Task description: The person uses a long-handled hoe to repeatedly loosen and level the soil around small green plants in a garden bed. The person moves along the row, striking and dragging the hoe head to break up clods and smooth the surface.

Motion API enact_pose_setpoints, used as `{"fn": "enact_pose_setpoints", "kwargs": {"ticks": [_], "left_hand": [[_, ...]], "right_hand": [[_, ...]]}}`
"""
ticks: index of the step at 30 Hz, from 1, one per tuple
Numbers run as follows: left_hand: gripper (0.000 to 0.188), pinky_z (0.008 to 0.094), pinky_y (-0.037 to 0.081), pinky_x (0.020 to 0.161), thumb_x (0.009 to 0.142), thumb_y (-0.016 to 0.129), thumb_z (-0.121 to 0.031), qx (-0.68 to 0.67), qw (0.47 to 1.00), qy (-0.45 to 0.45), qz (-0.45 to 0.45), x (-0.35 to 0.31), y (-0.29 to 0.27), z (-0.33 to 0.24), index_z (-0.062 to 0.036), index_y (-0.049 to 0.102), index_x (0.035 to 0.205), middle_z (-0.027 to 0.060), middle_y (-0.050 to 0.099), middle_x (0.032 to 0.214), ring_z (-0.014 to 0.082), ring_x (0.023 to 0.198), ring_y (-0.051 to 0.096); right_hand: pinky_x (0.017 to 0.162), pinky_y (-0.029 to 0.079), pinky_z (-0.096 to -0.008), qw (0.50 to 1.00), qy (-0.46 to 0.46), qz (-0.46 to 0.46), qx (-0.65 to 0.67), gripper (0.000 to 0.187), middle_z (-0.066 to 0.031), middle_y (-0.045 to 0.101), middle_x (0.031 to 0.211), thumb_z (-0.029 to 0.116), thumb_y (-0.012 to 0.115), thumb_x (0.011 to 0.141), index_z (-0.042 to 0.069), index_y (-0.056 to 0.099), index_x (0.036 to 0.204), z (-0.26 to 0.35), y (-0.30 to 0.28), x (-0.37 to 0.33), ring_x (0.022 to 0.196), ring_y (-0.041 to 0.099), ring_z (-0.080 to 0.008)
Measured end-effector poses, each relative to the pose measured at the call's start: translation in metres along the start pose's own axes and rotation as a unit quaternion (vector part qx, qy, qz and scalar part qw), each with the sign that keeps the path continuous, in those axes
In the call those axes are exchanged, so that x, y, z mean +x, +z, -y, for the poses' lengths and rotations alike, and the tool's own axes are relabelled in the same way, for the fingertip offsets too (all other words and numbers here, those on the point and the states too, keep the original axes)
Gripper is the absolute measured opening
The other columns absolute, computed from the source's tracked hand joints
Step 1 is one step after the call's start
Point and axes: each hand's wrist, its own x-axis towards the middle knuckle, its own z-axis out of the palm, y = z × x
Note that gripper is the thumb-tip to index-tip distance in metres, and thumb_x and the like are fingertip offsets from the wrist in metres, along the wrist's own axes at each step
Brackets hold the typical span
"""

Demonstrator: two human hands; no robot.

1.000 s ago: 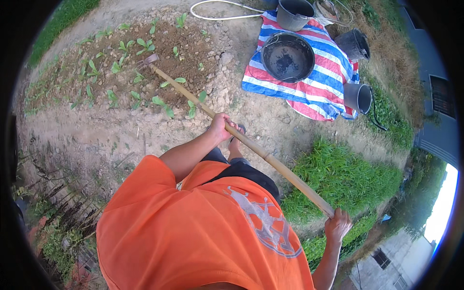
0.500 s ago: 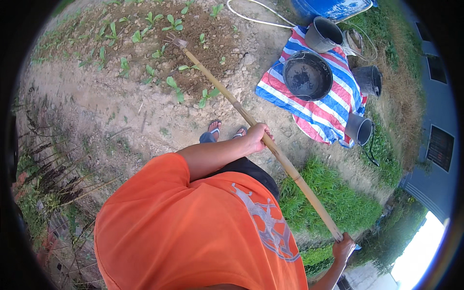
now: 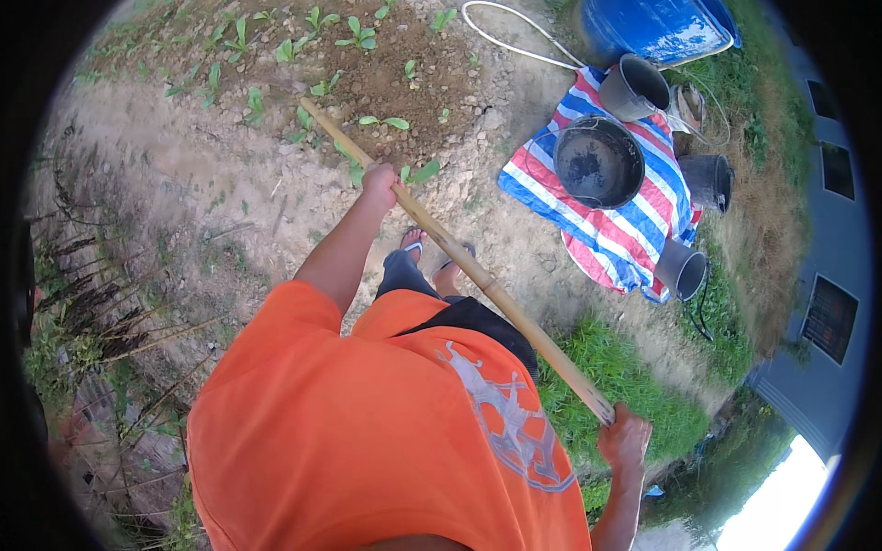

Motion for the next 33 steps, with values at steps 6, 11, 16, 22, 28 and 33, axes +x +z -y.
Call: {"fn": "enact_pose_setpoints", "kwargs": {"ticks": [6,11,16,22,28,33], "left_hand": [[0.021,0.0400,0.043,0.042,0.086,0.052,-0.003,0.041,0.998,-0.030,-0.037,-0.072,-0.001,0.071,-0.0027,0.045,0.105,0.0142,0.051,0.076,0.0249,0.049,0.049],[0.020,0.0398,0.043,0.042,0.086,0.052,-0.003,0.070,0.997,0.006,-0.009,-0.021,0.001,0.025,-0.0016,0.046,0.104,0.0147,0.052,0.077,0.0242,0.050,0.049],[0.019,0.0401,0.043,0.044,0.086,0.052,-0.003,0.079,0.997,0.014,-0.007,-0.006,-0.011,0.026,-0.0022,0.046,0.104,0.0155,0.052,0.076,0.0248,0.052,0.049],[0.003,0.0384,0.043,0.047,0.089,0.050,-0.005,0.105,0.992,-0.034,-0.052,-0.042,-0.010,0.065,-0.0052,0.047,0.091,0.0105,0.047,0.070,0.0217,0.053,0.047],[0.017,0.0405,0.043,0.044,0.084,0.051,-0.001,0.138,0.990,0.018,-0.013,0.015,-0.012,0.036,-0.0035,0.045,0.100,0.0151,0.049,0.078,0.0248,0.052,0.048],[0.012,0.0399,0.042,0.045,0.084,0.052,0.000,0.142,0.990,-0.016,-0.009,-0.030,-0.023,0.066,-0.0013,0.048,0.095,0.0138,0.049,0.070,0.0250,0.052,0.049]], "right_hand": [[0.058,0.044,-0.0523,0.997,0.049,-0.017,-0.051,0.009,-0.0215,0.058,0.063,0.001,0.062,0.067,0.004,0.054,0.070,-0.049,-0.004,-0.032,0.064,0.060,-0.0432],[0.058,0.045,-0.0524,1.000,0.018,0.003,0.020,0.009,-0.0216,0.058,0.064,0.001,0.060,0.066,0.004,0.053,0.069,-0.024,0.020,-0.018,0.061,0.058,-0.0438],[0.058,0.046,-0.0520,0.999,0.031,0.034,0.023,0.009,-0.0208,0.058,0.062,0.002,0.061,0.067,0.005,0.054,0.072,-0.008,0.040,-0.018,0.061,0.059,-0.0428],[0.056,0.045,-0.0501,0.997,0.063,0.035,0.020,0.010,-0.0202,0.058,0.061,0.003,0.063,0.067,0.005,0.054,0.072,-0.038,0.066,-0.042,0.059,0.059,-0.0420],[0.060,0.048,-0.0511,0.991,0.052,0.088,0.081,0.013,-0.0210,0.061,0.064,0.005,0.065,0.067,0.005,0.055,0.076,-0.007,0.101,-0.031,0.062,0.061,-0.0415],[0.058,0.047,-0.0522,0.987,0.083,0.116,0.077,0.015,-0.0205,0.059,0.062,0.005,0.064,0.065,0.005,0.053,0.075,-0.019,0.115,-0.061,0.061,0.061,-0.0417]]}}
